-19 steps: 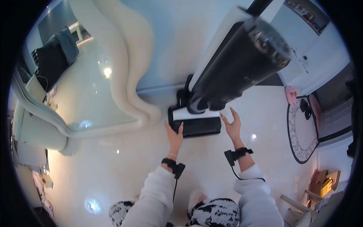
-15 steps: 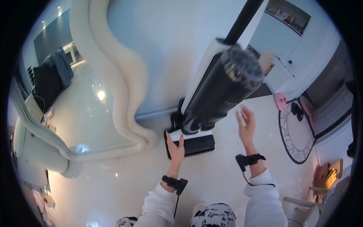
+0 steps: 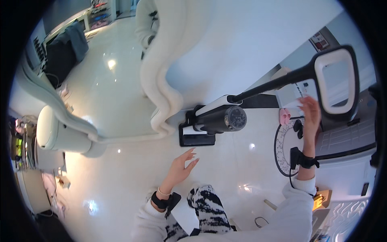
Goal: The person assembles a cordless vacuum cleaner by attaching the dustbin, motor unit, and floor head. They then fill the water tank with cleaning solution at a sink and use the vacuum to clean the floor.
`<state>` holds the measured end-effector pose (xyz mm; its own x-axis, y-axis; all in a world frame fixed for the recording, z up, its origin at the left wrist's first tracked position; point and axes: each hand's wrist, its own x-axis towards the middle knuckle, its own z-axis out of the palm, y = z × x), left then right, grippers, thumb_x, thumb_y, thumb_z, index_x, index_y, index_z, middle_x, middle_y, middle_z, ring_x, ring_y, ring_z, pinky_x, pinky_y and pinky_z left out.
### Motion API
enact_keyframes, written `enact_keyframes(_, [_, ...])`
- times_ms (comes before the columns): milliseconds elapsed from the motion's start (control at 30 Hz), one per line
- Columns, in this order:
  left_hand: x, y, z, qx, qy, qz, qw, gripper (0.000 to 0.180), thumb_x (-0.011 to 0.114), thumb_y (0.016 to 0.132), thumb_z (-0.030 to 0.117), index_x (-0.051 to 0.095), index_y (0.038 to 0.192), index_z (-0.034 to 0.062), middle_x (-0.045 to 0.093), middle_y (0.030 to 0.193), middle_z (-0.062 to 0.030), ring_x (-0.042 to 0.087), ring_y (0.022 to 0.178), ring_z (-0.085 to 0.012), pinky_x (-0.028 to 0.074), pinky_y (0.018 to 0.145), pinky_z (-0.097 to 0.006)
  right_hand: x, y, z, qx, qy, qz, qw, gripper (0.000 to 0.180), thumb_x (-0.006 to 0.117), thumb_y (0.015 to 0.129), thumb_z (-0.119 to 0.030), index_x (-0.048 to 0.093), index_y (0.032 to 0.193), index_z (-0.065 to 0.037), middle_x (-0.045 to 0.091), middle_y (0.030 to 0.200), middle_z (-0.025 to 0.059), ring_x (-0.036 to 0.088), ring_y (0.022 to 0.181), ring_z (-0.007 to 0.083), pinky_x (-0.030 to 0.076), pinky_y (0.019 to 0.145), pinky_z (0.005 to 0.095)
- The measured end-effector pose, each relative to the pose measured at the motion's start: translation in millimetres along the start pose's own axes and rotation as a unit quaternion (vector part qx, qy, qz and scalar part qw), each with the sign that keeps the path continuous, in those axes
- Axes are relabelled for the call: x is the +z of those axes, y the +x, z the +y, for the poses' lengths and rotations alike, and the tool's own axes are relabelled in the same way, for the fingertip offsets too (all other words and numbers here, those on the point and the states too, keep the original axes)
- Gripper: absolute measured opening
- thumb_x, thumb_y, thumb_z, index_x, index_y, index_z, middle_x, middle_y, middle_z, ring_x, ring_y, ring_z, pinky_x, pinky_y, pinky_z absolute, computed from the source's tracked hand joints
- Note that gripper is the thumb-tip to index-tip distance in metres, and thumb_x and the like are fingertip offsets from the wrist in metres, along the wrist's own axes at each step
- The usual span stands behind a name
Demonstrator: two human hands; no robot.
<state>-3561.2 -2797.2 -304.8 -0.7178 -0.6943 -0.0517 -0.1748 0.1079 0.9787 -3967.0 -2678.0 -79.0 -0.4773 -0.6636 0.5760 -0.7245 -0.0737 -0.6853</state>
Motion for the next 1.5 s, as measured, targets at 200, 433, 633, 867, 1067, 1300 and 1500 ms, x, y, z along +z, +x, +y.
enact_keyframes(200, [-32,-28,117,-0.055,0.055,-0.063,0.995,0.048,0.068,0.091,0.021,0.054,0.132,0.0012,0.066,0.115,-0.0201,0.065,0.105,-0.0347,0.051,0.088,-0.039,7,11,25,0.206,0.068,-0.201,0.955,0.035,0.057,0.099,-0.022,0.055,0.129,-0.003,0.063,0.121,0.0111,0.060,0.114,0.0221,0.046,0.099,0.0311])
enact_keyframes(433, [-33,37,302,0.119,-0.072,-0.096,0.986,0.054,0.066,0.091,0.014,0.045,0.140,0.0048,0.065,0.115,-0.0150,0.063,0.107,-0.0252,0.048,0.095,-0.036,-29,39,52,0.215,0.015,-0.299,0.930,0.025,0.066,0.087,-0.013,0.065,0.109,-0.004,0.069,0.103,0.0100,0.065,0.096,0.0244,0.051,0.086,0.0348])
enact_keyframes(633, [2,98,429,0.058,-0.258,-0.246,0.932,0.098,0.064,0.091,0.014,-0.011,0.155,0.0154,0.049,0.139,-0.0175,0.048,0.129,-0.0293,0.032,0.111,-0.044,38,75,125,0.032,-0.065,-0.401,0.913,0.023,0.053,0.090,-0.021,0.067,0.084,-0.003,0.068,0.090,0.0204,0.064,0.090,0.0390,0.050,0.079,0.0469])
enact_keyframes(867, [35,123,496,-0.135,-0.241,-0.124,0.953,0.109,0.066,0.085,0.004,-0.018,0.154,0.0136,0.043,0.138,-0.0212,0.052,0.121,-0.0286,0.038,0.105,-0.042,183,75,227,0.062,-0.113,-0.539,0.833,0.021,0.061,0.087,-0.023,0.067,0.087,-0.003,0.068,0.091,0.0204,0.063,0.093,0.0408,0.050,0.082,0.0478])
enact_keyframes(1067, [51,90,510,-0.248,0.016,0.159,0.955,0.077,0.070,0.083,-0.002,0.028,0.148,0.0005,0.064,0.117,-0.0159,0.065,0.084,-0.0176,0.051,0.078,-0.027,271,53,235,0.097,-0.007,-0.607,0.789,0.034,0.063,0.089,-0.038,0.063,0.097,-0.004,0.066,0.100,0.0204,0.062,0.099,0.0388,0.048,0.086,0.0462])
enact_keyframes(1300, [90,19,486,-0.173,0.187,0.256,0.933,0.065,0.075,0.071,0.001,0.045,0.129,0.0026,0.068,0.105,-0.0212,0.070,0.077,-0.0258,0.055,0.071,-0.031,310,22,230,0.128,-0.001,-0.638,0.759,0.059,0.065,0.086,-0.058,0.057,0.092,0.000,0.060,0.092,0.0182,0.057,0.092,0.0331,0.047,0.080,0.0393])
enact_keyframes(1500, [102,-19,489,-0.181,0.224,0.291,0.912,0.055,0.077,0.069,0.006,0.051,0.118,0.0056,0.068,0.089,-0.0131,0.065,0.072,-0.0254,0.051,0.068,-0.033,327,22,250,0.071,0.068,-0.745,0.660,0.046,0.067,0.088,-0.049,0.059,0.093,-0.004,0.059,0.104,0.0184,0.053,0.104,0.0316,0.043,0.091,0.0383])
